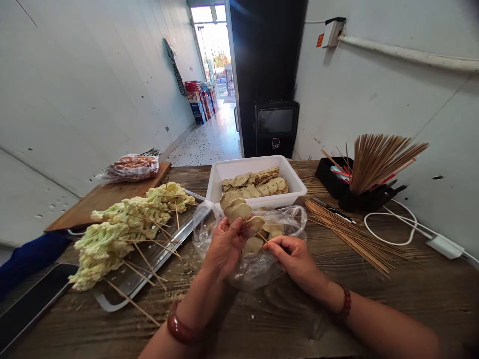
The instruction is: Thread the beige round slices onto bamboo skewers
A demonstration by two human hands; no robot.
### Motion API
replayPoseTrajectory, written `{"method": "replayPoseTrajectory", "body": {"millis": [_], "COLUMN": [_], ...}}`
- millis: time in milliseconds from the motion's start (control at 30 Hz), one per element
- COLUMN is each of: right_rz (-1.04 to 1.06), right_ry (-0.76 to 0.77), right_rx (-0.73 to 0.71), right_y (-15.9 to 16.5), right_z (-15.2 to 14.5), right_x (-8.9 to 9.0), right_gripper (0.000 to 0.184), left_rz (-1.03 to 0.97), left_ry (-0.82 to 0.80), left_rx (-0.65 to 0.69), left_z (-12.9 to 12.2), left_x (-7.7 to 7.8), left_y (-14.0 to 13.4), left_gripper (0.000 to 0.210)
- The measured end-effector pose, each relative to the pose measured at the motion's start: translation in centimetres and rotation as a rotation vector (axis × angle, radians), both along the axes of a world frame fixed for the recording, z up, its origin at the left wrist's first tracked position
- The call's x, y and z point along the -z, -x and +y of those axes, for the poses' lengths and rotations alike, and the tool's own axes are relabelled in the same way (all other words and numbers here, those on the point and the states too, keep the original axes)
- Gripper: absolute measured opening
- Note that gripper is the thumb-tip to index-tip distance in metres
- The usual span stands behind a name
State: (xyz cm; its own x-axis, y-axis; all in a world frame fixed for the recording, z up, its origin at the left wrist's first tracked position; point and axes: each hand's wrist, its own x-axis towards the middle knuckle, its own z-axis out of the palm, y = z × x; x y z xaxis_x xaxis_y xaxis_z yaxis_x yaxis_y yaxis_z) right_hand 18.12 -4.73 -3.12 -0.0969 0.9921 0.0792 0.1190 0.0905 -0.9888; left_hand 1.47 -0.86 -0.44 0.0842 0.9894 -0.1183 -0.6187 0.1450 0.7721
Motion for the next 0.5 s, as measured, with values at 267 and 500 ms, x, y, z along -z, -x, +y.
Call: {"method": "replayPoseTrajectory", "body": {"millis": [267,500], "right_rz": [-0.040,-0.050], "right_ry": [-0.019,-0.035], "right_rx": [-0.018,0.001], "right_y": [0.09,0.00], "right_z": [-0.08,-0.04], "right_x": [-0.03,0.26], "right_gripper": [0.034,0.032], "left_rz": [0.002,0.000], "left_ry": [-0.018,-0.006], "left_rx": [-0.084,-0.090], "left_z": [0.33,0.14], "left_x": [0.06,0.01], "left_y": [0.36,-0.16], "left_gripper": [0.024,0.025]}}
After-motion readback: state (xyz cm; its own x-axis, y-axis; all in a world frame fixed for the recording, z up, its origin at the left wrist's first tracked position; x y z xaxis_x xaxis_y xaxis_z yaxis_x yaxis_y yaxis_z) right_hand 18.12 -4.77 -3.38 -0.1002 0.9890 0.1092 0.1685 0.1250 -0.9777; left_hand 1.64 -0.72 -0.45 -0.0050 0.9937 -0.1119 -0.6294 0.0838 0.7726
